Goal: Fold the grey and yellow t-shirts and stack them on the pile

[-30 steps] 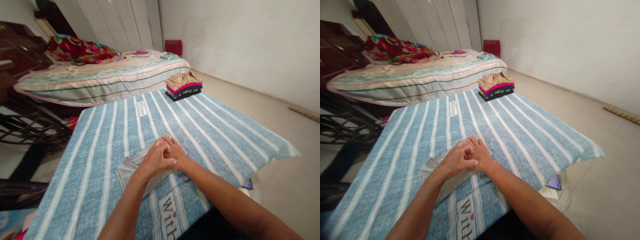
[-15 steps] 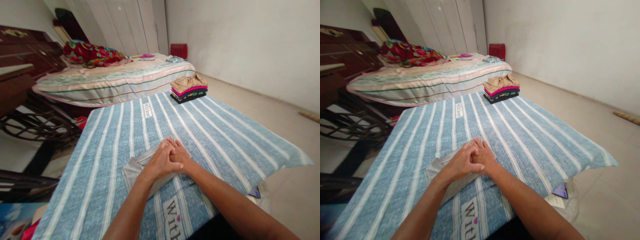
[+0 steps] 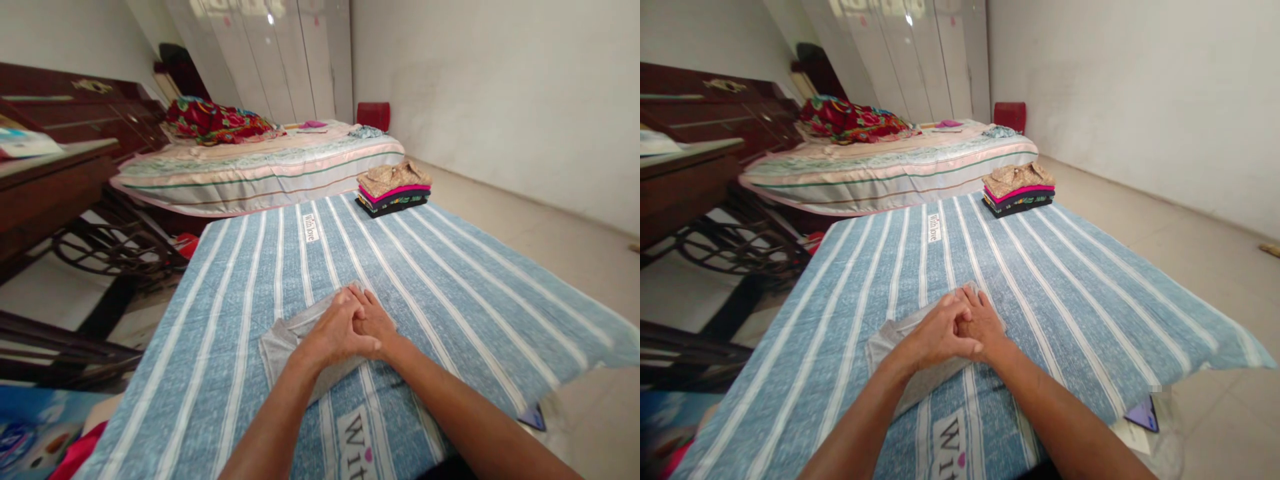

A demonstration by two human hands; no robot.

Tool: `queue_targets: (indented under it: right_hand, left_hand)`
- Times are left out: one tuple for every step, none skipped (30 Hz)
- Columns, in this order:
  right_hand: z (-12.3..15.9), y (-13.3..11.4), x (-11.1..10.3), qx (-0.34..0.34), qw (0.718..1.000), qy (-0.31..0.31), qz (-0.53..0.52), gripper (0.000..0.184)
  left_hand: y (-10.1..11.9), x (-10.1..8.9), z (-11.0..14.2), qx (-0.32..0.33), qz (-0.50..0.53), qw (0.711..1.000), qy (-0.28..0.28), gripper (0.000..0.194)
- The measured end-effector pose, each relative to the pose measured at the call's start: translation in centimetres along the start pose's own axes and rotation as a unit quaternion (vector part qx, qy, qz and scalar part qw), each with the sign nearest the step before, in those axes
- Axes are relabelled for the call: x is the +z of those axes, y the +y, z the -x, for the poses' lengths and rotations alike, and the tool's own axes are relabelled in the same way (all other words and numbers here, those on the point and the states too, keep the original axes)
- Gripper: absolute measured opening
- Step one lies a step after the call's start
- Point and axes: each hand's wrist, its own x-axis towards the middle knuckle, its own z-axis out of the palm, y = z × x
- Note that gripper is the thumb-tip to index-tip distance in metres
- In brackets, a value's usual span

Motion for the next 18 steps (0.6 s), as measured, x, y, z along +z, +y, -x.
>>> queue_targets:
  right_hand:
    - [0.0, 0.0, 0.0, 0.001, 1.000, 0.001, 0.000, 0.051]
    - [-0.1, 0.0, 0.0, 0.003, 1.000, 0.001, -0.003, 0.052]
    - [-0.1, 0.0, 0.1, 0.004, 1.000, 0.000, -0.008, 0.053]
    - [-0.1, 0.0, 0.1, 0.006, 1.000, -0.002, -0.014, 0.055]
    - [-0.2, -0.1, 0.0, 0.007, 1.000, -0.006, -0.021, 0.057]
    - [-0.2, -0.1, 0.0, 0.008, 1.000, -0.011, -0.026, 0.060]
    - [-0.2, -0.1, 0.0, 0.009, 0.999, -0.014, -0.030, 0.064]
    - [-0.2, -0.2, -0.1, 0.012, 0.999, -0.016, -0.031, 0.066]
    - [-0.1, -0.2, -0.2, 0.014, 0.999, -0.017, -0.031, 0.067]
    - [-0.1, -0.2, -0.2, 0.016, 0.999, -0.017, -0.030, 0.068]
    - [-0.1, -0.2, -0.2, 0.016, 0.999, -0.017, -0.026, 0.068]
    - [0.0, -0.2, -0.2, 0.014, 1.000, -0.017, -0.022, 0.066]
    - [0.0, -0.2, -0.2, 0.011, 1.000, -0.016, -0.015, 0.063]
    - [0.0, -0.2, -0.1, 0.008, 1.000, -0.014, -0.008, 0.060]
    - [0.0, -0.1, 0.0, 0.007, 1.000, -0.013, -0.002, 0.056]
    - [-0.1, -0.1, 0.1, 0.007, 1.000, -0.012, 0.002, 0.054]
    - [-0.1, -0.1, 0.2, 0.008, 1.000, -0.012, 0.003, 0.052]
    - [-0.2, -0.1, 0.2, 0.009, 1.000, -0.013, 0.002, 0.052]
  left_hand:
    - [0.1, 0.0, 0.0, -0.004, 0.001, 1.000, 0.005, 0.031]
    - [0.0, 0.0, 0.0, -0.006, 0.004, 1.000, 0.008, 0.032]
    - [0.0, 0.0, -0.1, -0.008, 0.010, 1.000, 0.008, 0.031]
    - [-0.2, -0.1, -0.2, -0.009, 0.018, 1.000, 0.004, 0.029]
    - [-0.4, -0.1, -0.3, -0.011, 0.025, 1.000, -0.002, 0.026]
    - [-0.6, -0.1, -0.4, -0.010, 0.030, 0.999, -0.008, 0.024]
    - [-0.8, -0.1, -0.6, -0.008, 0.032, 0.999, -0.010, 0.021]
    - [-1.0, -0.1, -0.7, -0.004, 0.031, 0.999, -0.010, 0.019]
    - [-1.1, 0.0, -0.7, 0.001, 0.027, 1.000, -0.006, 0.019]
    - [-1.1, 0.0, -0.7, 0.005, 0.022, 1.000, -0.001, 0.020]
    - [-1.1, 0.1, -0.6, 0.010, 0.018, 1.000, 0.004, 0.022]
    - [-1.0, 0.1, -0.5, 0.012, 0.016, 1.000, 0.006, 0.023]
    - [-0.8, 0.1, -0.3, 0.013, 0.016, 1.000, 0.004, 0.022]
    - [-0.7, 0.1, -0.2, 0.012, 0.018, 1.000, -0.001, 0.020]
    - [-0.5, 0.1, 0.0, 0.007, 0.019, 1.000, -0.004, 0.021]
    - [-0.3, 0.1, 0.2, -0.001, 0.019, 1.000, -0.002, 0.024]
    - [-0.2, 0.1, 0.3, -0.009, 0.017, 1.000, 0.003, 0.029]
    - [-0.1, 0.0, 0.3, -0.017, 0.014, 1.000, 0.008, 0.033]
